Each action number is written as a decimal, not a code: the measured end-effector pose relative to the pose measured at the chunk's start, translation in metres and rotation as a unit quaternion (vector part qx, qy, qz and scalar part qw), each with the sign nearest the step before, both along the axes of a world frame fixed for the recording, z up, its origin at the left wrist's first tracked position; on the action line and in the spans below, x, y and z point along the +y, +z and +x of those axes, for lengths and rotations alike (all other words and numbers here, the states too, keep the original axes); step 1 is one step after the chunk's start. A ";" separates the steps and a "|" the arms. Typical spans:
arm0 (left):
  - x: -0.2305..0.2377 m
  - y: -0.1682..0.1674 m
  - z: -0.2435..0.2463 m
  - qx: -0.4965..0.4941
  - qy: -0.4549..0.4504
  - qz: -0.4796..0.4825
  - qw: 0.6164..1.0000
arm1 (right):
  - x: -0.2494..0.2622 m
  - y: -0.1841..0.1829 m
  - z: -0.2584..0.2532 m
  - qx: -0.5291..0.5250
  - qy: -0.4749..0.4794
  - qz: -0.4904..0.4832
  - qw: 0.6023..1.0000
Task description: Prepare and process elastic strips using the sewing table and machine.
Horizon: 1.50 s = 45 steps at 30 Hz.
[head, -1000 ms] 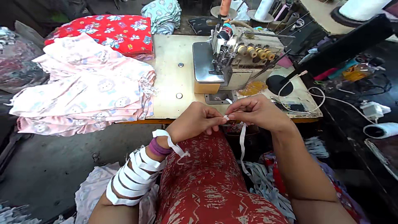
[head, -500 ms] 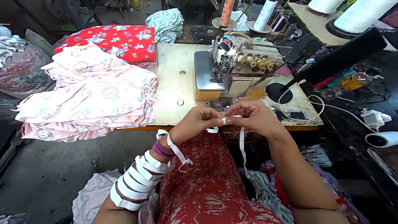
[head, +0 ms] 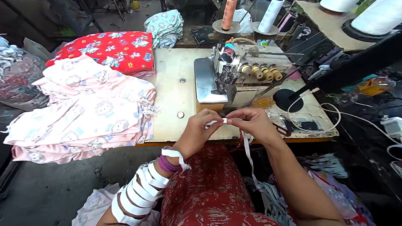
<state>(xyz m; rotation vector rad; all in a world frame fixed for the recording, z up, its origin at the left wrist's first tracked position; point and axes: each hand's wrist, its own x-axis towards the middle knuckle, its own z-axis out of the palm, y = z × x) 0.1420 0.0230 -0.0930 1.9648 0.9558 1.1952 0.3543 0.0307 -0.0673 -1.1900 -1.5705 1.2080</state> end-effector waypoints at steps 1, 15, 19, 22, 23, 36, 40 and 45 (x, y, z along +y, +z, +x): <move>0.005 -0.001 0.000 0.024 0.004 0.039 0.999 | 0.005 -0.001 0.000 0.003 -0.003 -0.007 1.000; 0.112 0.002 -0.002 0.242 -0.070 0.232 0.939 | 0.076 -0.021 -0.006 -0.236 -0.044 0.171 0.956; 0.111 0.002 -0.002 0.242 -0.066 0.223 0.942 | 0.074 -0.030 0.005 -0.218 -0.024 0.229 0.948; 0.108 0.005 -0.003 0.241 -0.068 0.216 0.944 | 0.072 -0.036 0.010 -0.223 -0.008 0.292 0.930; 0.107 0.005 -0.003 0.242 -0.068 0.214 0.944 | 0.072 -0.036 0.010 -0.230 -0.003 0.305 0.924; 0.113 -0.005 0.003 0.204 0.005 0.189 0.961 | 0.080 -0.045 -0.001 -0.253 -0.086 0.336 0.903; 0.118 -0.005 0.004 0.242 0.029 0.189 0.951 | 0.078 -0.053 -0.005 -0.262 -0.123 0.340 0.895; 0.146 0.001 0.006 0.297 0.070 0.141 0.942 | 0.057 -0.055 -0.002 -0.260 -0.189 0.342 0.883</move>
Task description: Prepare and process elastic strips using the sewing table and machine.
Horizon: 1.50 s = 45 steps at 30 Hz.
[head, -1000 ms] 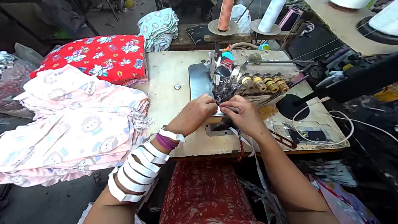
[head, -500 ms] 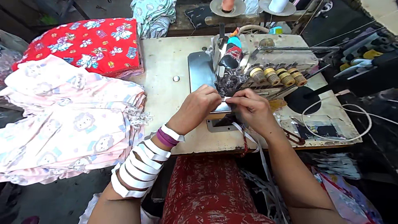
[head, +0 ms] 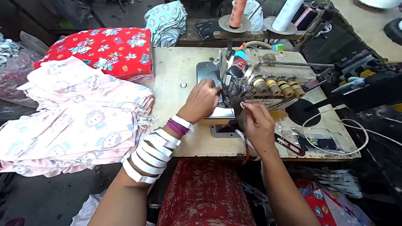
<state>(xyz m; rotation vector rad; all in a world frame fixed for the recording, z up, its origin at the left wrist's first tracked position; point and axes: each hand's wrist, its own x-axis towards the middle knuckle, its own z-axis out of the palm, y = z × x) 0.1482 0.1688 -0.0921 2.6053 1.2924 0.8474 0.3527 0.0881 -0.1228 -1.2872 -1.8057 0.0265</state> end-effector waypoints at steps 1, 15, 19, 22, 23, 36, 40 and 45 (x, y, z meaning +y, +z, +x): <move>0.001 0.004 -0.001 0.019 0.014 -0.025 0.999 | -0.007 0.000 0.001 0.008 0.000 -0.014 1.000; -0.094 0.032 0.087 -0.207 -0.095 -0.201 0.953 | -0.038 0.018 0.030 0.476 0.089 -0.312 0.817; -0.126 0.034 0.057 -0.349 -0.086 -0.187 0.914 | -0.064 0.030 0.013 0.564 0.218 -0.209 0.769; -0.147 0.020 0.008 -0.407 0.029 -0.123 0.905 | -0.082 0.027 -0.005 0.482 0.259 -0.161 0.821; -0.152 0.016 -0.015 -0.439 0.082 -0.117 0.887 | -0.092 0.026 -0.011 0.429 0.255 -0.155 0.852; -0.234 -0.014 -0.084 -0.693 -0.246 -0.258 0.627 | -0.138 0.008 -0.056 0.194 0.398 -0.347 0.827; -0.233 -0.017 -0.061 -0.473 -0.003 -0.338 0.814 | -0.136 0.016 -0.046 0.217 0.358 -0.319 0.850; -0.232 -0.027 -0.028 -0.476 0.017 -0.483 0.734 | -0.137 0.009 -0.044 0.225 0.343 -0.309 0.858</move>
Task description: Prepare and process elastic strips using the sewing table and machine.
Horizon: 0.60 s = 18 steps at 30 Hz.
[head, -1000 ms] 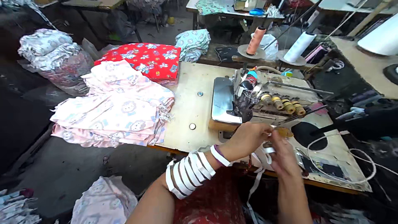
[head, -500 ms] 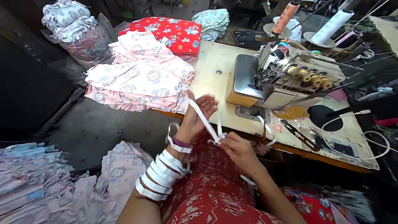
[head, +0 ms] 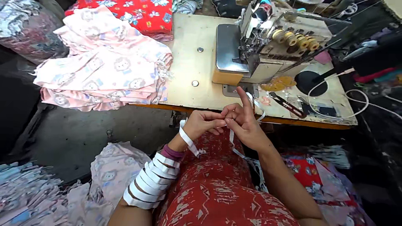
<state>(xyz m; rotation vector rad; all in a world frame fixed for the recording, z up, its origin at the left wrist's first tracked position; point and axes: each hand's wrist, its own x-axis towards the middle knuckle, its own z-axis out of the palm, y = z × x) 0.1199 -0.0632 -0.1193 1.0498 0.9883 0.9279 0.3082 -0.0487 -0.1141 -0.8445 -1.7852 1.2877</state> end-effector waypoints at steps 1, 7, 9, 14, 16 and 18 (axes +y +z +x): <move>0.001 -0.001 0.001 0.003 -0.011 0.005 1.000 | 0.001 -0.002 0.004 -0.014 0.001 -0.001 1.000; 0.006 -0.007 -0.048 0.234 -0.051 0.186 0.953 | 0.008 -0.014 0.079 -0.222 -0.023 -0.012 0.975; 0.004 -0.017 -0.062 0.290 0.014 0.219 0.931 | 0.007 -0.021 0.099 -0.219 -0.077 -0.021 0.972; 0.012 -0.049 -0.055 0.389 0.135 0.272 0.870 | 0.014 -0.040 0.075 -0.230 -0.179 -0.011 0.956; 0.018 -0.066 -0.052 0.412 0.148 0.310 0.844 | 0.021 -0.055 0.066 -0.267 -0.206 0.016 0.941; 0.022 -0.077 -0.053 0.421 0.176 0.338 0.823 | 0.026 -0.065 0.063 -0.278 -0.221 0.023 0.934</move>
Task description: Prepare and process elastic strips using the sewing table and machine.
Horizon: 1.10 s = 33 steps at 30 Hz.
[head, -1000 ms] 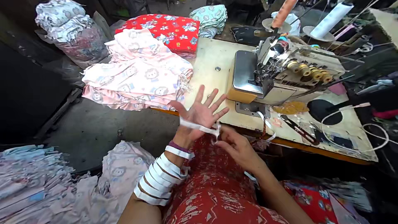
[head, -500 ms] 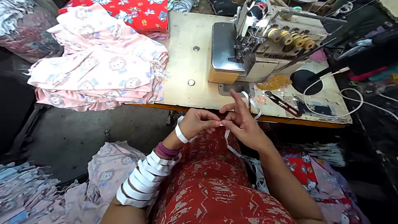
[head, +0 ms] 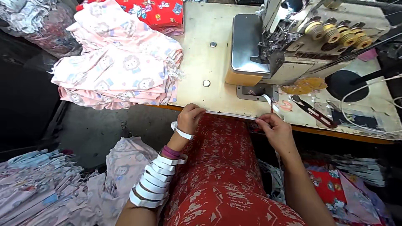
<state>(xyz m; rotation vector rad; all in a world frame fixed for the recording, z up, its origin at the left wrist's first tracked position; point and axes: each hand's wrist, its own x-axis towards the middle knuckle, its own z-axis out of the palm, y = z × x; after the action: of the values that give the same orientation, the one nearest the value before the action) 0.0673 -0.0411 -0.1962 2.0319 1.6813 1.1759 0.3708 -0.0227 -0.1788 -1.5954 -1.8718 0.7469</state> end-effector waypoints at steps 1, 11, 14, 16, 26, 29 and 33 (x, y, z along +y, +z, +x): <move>0.001 -0.004 -0.001 0.004 0.011 0.015 1.000 | 0.001 -0.003 -0.001 0.000 -0.004 -0.001 1.000; -0.002 -0.010 -0.005 -0.029 0.094 0.004 0.995 | -0.002 -0.006 -0.010 -0.006 0.010 0.019 1.000; -0.001 -0.014 -0.008 -0.020 0.098 0.025 0.995 | 0.001 -0.007 -0.014 -0.014 0.008 0.030 0.999; -0.001 -0.015 -0.008 -0.002 0.111 0.047 0.993 | 0.002 -0.006 -0.015 -0.017 0.009 0.030 0.999; 0.005 -0.029 -0.024 0.037 0.095 0.126 0.987 | 0.002 -0.005 -0.018 -0.003 0.001 0.014 1.000; 0.006 -0.030 -0.026 0.032 0.084 0.134 0.987 | 0.003 -0.005 -0.021 -0.004 0.004 0.012 1.000; 0.008 -0.032 -0.027 0.010 0.070 0.136 0.988 | 0.004 -0.007 -0.022 0.005 -0.001 0.014 1.000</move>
<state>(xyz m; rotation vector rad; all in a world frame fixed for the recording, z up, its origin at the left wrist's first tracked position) 0.0400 -0.0335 -0.2278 2.1111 1.7831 1.5095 0.3484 -0.0183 -0.1857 -1.5728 -1.8655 0.7242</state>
